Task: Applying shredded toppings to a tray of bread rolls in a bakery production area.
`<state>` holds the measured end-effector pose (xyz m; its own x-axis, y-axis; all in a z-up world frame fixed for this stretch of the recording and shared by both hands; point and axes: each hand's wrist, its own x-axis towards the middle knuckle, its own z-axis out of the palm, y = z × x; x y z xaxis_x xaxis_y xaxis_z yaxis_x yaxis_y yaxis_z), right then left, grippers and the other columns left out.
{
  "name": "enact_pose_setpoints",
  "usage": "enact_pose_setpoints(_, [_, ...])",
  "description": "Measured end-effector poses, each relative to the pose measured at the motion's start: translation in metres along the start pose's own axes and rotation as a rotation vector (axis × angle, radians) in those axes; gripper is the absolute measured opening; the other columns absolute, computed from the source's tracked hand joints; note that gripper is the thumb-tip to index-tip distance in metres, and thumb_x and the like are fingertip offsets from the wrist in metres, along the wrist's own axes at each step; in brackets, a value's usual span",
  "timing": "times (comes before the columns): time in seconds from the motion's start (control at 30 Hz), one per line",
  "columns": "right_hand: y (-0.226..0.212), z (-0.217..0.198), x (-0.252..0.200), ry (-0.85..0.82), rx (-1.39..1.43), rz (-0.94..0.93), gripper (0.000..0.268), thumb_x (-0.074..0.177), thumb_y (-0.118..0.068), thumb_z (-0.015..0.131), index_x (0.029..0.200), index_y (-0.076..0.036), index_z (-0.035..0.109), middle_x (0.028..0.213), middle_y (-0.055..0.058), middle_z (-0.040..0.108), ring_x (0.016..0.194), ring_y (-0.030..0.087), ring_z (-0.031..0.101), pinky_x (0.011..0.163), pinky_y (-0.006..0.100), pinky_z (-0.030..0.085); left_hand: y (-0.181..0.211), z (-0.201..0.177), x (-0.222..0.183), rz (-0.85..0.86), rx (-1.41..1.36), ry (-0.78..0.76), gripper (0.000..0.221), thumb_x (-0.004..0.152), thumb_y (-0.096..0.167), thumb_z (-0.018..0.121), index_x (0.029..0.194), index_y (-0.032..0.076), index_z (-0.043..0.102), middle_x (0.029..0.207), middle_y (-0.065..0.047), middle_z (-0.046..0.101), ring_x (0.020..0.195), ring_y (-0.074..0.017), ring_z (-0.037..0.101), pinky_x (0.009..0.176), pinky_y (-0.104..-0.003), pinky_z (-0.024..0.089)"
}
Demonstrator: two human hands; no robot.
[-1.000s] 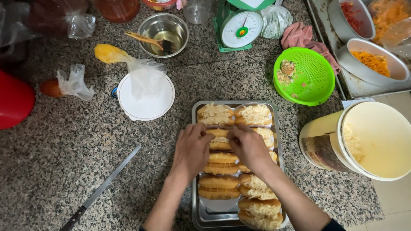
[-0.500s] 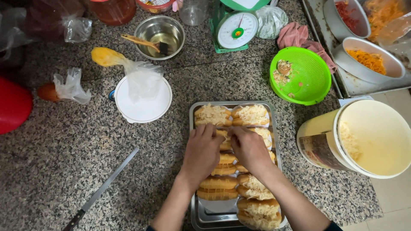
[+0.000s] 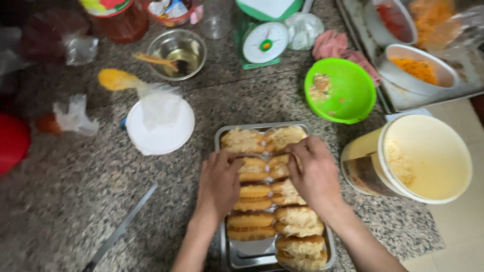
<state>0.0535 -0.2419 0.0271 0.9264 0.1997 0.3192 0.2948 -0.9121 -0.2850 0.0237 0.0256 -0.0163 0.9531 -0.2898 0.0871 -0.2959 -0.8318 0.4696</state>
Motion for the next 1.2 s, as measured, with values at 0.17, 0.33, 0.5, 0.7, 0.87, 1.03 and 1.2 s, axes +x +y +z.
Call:
enact_pose_setpoints(0.17, [0.057, -0.108, 0.009, 0.087, 0.175, 0.142, 0.015, 0.111, -0.011, 0.066, 0.119, -0.007, 0.078, 0.11, 0.012, 0.076, 0.094, 0.028, 0.068, 0.088, 0.043, 0.053, -0.003, -0.001, -0.011, 0.016, -0.126, 0.245, 0.044, 0.092, 0.006, 0.064, 0.131, 0.015, 0.081, 0.134, -0.012, 0.069, 0.121, -0.0418, 0.062, 0.102, -0.06, 0.05])
enact_pose_setpoints(0.33, [0.193, -0.14, 0.01, 0.107, -0.03, 0.373, 0.017, 0.118, -0.024, 0.07, 0.114, -0.012, 0.082, 0.093, 0.002, 0.081, 0.077, 0.02, 0.068, 0.082, 0.041, 0.052, 0.004, -0.004, -0.008, -0.174, -0.17, -0.005, 0.038, 0.108, 0.018, 0.058, 0.139, 0.018, 0.079, 0.138, -0.009, 0.063, 0.13, -0.0367, 0.055, 0.107, -0.059, 0.049])
enact_pose_setpoints(0.5, [0.239, -0.127, 0.016, -0.841, -0.358, 0.586, 0.037, 0.103, -0.038, 0.054, 0.116, -0.027, 0.087, 0.124, 0.004, 0.087, 0.113, 0.029, 0.078, 0.096, 0.047, 0.057, 0.017, 0.008, -0.003, -0.083, -0.168, -0.001, 0.033, 0.11, 0.022, 0.06, 0.134, 0.018, 0.082, 0.137, -0.006, 0.066, 0.131, -0.0351, 0.06, 0.101, -0.059, 0.052])
enact_pose_setpoints(0.7, [0.231, -0.094, -0.001, -1.174, -0.402, 0.467, 0.007, 0.104, -0.012, 0.065, 0.108, -0.016, 0.069, 0.102, 0.003, 0.075, 0.09, 0.022, 0.067, 0.081, 0.036, 0.056, 0.043, 0.0, 0.002, -0.018, -0.203, -0.05, 0.034, 0.109, 0.022, 0.058, 0.134, 0.014, 0.08, 0.137, -0.008, 0.065, 0.135, -0.0316, 0.06, 0.095, -0.056, 0.058])
enact_pose_setpoints(0.87, [0.217, -0.135, 0.02, -0.883, -0.206, 0.559, 0.026, 0.115, -0.018, 0.057, 0.122, -0.016, 0.083, 0.125, 0.001, 0.085, 0.11, 0.019, 0.077, 0.102, 0.034, 0.061, 0.059, -0.01, 0.0, 0.074, -0.213, 0.075, 0.03, 0.105, 0.008, 0.064, 0.131, 0.009, 0.08, 0.123, -0.008, 0.069, 0.124, -0.0294, 0.066, 0.099, -0.05, 0.06])
enact_pose_setpoints(1.03, [0.234, -0.15, 0.005, -0.432, -0.023, 0.45, 0.027, 0.107, -0.022, 0.07, 0.13, -0.02, 0.084, 0.118, 0.003, 0.09, 0.101, 0.022, 0.084, 0.099, 0.041, 0.06, 0.067, -0.009, -0.001, 0.083, -0.237, 0.079, 0.029, 0.106, 0.008, 0.065, 0.132, 0.007, 0.08, 0.126, -0.009, 0.071, 0.129, -0.0312, 0.064, 0.104, -0.051, 0.058])
enact_pose_setpoints(1.2, [0.208, -0.14, -0.001, -0.637, -0.175, 0.524, 0.028, 0.111, -0.024, 0.062, 0.114, -0.018, 0.089, 0.12, -0.001, 0.09, 0.107, 0.024, 0.08, 0.101, 0.044, 0.059, 0.079, -0.01, 0.005, -0.003, -0.274, -0.044, 0.04, 0.107, 0.011, 0.06, 0.141, 0.014, 0.079, 0.137, -0.007, 0.07, 0.13, -0.0309, 0.067, 0.1, -0.053, 0.059])
